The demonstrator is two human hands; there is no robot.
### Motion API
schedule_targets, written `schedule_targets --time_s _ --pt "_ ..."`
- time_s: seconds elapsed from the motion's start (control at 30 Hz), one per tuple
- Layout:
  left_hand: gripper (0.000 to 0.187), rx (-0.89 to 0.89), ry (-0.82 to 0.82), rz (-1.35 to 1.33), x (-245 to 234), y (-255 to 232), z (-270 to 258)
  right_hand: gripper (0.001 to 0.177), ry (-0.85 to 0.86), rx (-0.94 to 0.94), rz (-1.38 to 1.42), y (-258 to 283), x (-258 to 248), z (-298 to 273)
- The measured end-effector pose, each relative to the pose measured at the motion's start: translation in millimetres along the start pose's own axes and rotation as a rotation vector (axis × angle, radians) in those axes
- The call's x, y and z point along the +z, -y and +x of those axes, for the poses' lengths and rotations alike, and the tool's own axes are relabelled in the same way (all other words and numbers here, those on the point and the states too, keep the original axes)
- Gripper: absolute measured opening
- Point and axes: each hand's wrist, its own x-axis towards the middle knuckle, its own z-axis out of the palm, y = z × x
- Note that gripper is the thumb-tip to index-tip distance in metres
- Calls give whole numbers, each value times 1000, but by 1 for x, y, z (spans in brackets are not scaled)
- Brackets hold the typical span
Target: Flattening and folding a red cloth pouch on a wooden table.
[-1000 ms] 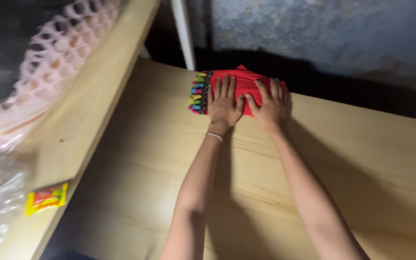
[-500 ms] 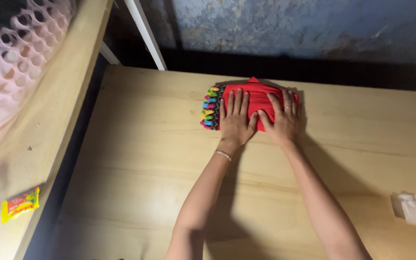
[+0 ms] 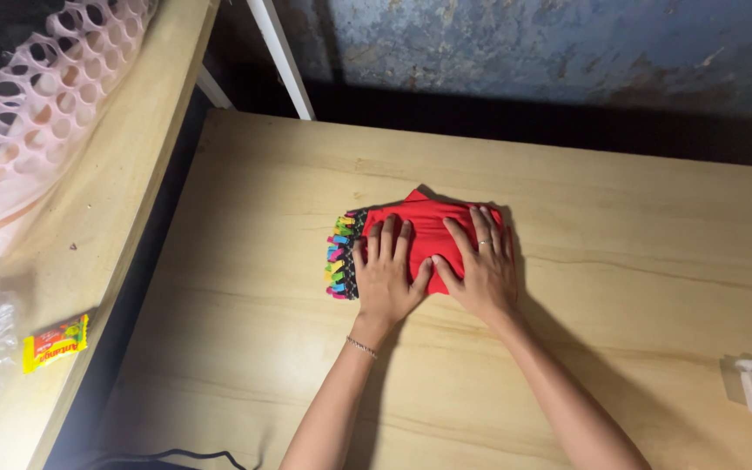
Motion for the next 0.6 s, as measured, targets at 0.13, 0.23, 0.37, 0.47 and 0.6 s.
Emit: schedule_targets --time_s 0.13,0.23,0.37,0.47,0.6 --pt "75 62 -107 24 33 8 22 66 -59 -26 15 -24 10 21" --pt "75 97 -128 51 51 -4 42 65 -79 -48 -4 -56 20 27" --pt "78 131 -104 32 77 -42 58 65 -89 59 17 -100 15 14" --pt "79 174 -80 20 87 -78 54 66 -74 126 23 -125 -5 -13" --pt "78 246 -25 -73 80 -108 28 68 -93 214 -26 -125 -32 -60"
